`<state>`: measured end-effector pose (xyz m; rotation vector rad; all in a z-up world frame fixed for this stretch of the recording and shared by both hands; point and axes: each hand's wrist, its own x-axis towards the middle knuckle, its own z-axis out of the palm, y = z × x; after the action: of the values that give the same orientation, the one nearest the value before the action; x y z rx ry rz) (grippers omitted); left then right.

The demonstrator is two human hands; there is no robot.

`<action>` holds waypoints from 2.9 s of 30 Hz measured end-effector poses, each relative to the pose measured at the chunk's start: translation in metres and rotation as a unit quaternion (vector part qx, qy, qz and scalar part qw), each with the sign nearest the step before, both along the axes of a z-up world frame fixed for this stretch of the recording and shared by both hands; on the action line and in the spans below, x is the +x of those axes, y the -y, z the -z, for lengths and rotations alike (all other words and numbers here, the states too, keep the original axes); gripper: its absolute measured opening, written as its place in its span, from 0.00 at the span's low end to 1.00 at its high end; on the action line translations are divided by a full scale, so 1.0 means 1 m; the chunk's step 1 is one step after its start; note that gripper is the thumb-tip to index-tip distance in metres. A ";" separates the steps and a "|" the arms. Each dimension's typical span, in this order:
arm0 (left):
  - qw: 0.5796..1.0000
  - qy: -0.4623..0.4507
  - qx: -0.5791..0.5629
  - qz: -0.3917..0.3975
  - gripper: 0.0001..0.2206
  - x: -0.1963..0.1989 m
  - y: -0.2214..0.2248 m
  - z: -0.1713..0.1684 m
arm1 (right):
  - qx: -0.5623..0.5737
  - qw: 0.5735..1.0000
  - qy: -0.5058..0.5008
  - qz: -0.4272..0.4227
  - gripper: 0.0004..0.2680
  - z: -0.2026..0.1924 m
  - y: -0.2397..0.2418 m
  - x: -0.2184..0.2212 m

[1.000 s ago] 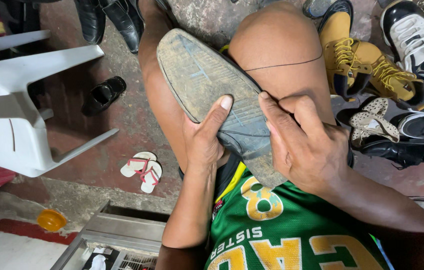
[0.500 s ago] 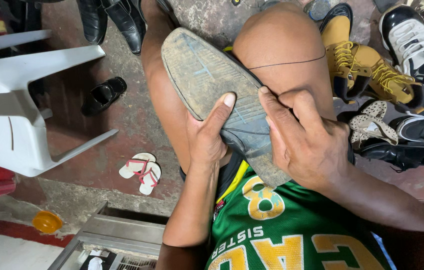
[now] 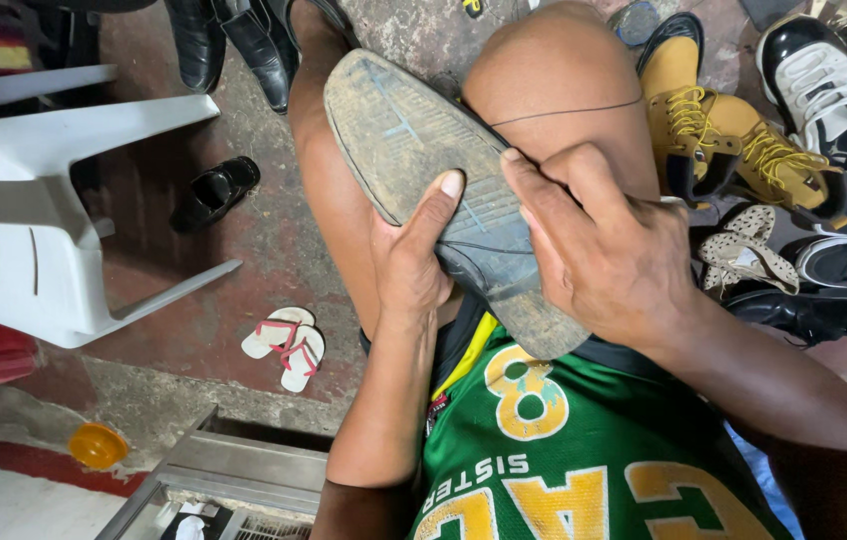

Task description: The person stitches the sole of a black shoe by hand. They use a hook-tipped tool to pull thick thread through the perimeter of the sole while holding the shoe in their lap.

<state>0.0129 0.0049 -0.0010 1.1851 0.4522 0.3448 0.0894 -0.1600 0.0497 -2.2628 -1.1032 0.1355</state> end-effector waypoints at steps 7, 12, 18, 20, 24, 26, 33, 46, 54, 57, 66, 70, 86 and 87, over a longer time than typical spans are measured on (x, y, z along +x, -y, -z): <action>0.997 0.011 -0.066 -0.032 0.44 -0.005 -0.002 -0.005 | 0.095 0.968 -0.233 0.005 0.12 0.000 0.017 0.011; 0.978 -0.062 -0.201 0.005 0.44 -0.011 -0.018 -0.004 | 0.106 0.958 -0.267 0.006 0.13 0.000 0.035 0.000; 0.997 0.003 -0.010 0.072 0.43 -0.004 -0.019 -0.005 | 0.049 0.993 -0.087 0.067 0.15 0.002 0.032 -0.031; 0.997 0.017 0.064 0.049 0.42 0.000 -0.019 -0.008 | 0.045 0.994 -0.060 0.075 0.15 0.005 0.028 -0.037; 0.989 0.024 0.147 0.013 0.46 0.007 -0.018 -0.016 | 0.039 0.995 -0.028 0.086 0.15 0.012 0.023 -0.037; 0.988 0.015 0.154 0.016 0.47 0.011 -0.019 -0.017 | 0.029 0.996 -0.027 0.084 0.15 0.011 0.021 -0.036; 0.981 -0.013 0.193 0.035 0.49 0.020 -0.027 -0.019 | 0.023 0.997 0.000 0.080 0.13 0.007 0.012 -0.022; 0.982 -0.088 -0.156 0.056 0.37 -0.007 -0.017 0.018 | 0.074 0.988 -0.127 0.055 0.12 -0.002 -0.002 0.013; 0.964 -0.037 -0.247 0.088 0.34 -0.019 -0.034 0.028 | 0.141 0.950 -0.262 0.091 0.11 -0.001 0.023 0.013; 0.972 -0.041 -0.207 0.100 0.35 -0.018 -0.033 0.029 | 0.120 0.957 -0.248 0.086 0.12 0.000 0.033 0.004; 0.984 -0.034 -0.168 0.053 0.32 -0.015 -0.026 0.032 | 0.144 0.965 -0.212 0.052 0.14 0.001 0.043 -0.007; 0.983 -0.031 -0.179 0.017 0.28 -0.015 -0.022 0.032 | 0.106 0.977 -0.173 0.063 0.14 0.005 0.041 -0.022; 0.986 -0.040 -0.160 -0.012 0.31 -0.015 -0.012 0.026 | 0.033 0.993 -0.078 0.081 0.14 0.007 0.025 -0.052; 0.987 -0.045 -0.157 -0.014 0.31 -0.015 -0.012 0.026 | 0.033 0.994 -0.067 0.085 0.14 0.007 0.023 -0.054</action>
<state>-0.0025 0.0167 -0.0270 0.8902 0.5799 0.2354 0.0351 -0.1827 0.0426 -2.2407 -0.8306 0.1771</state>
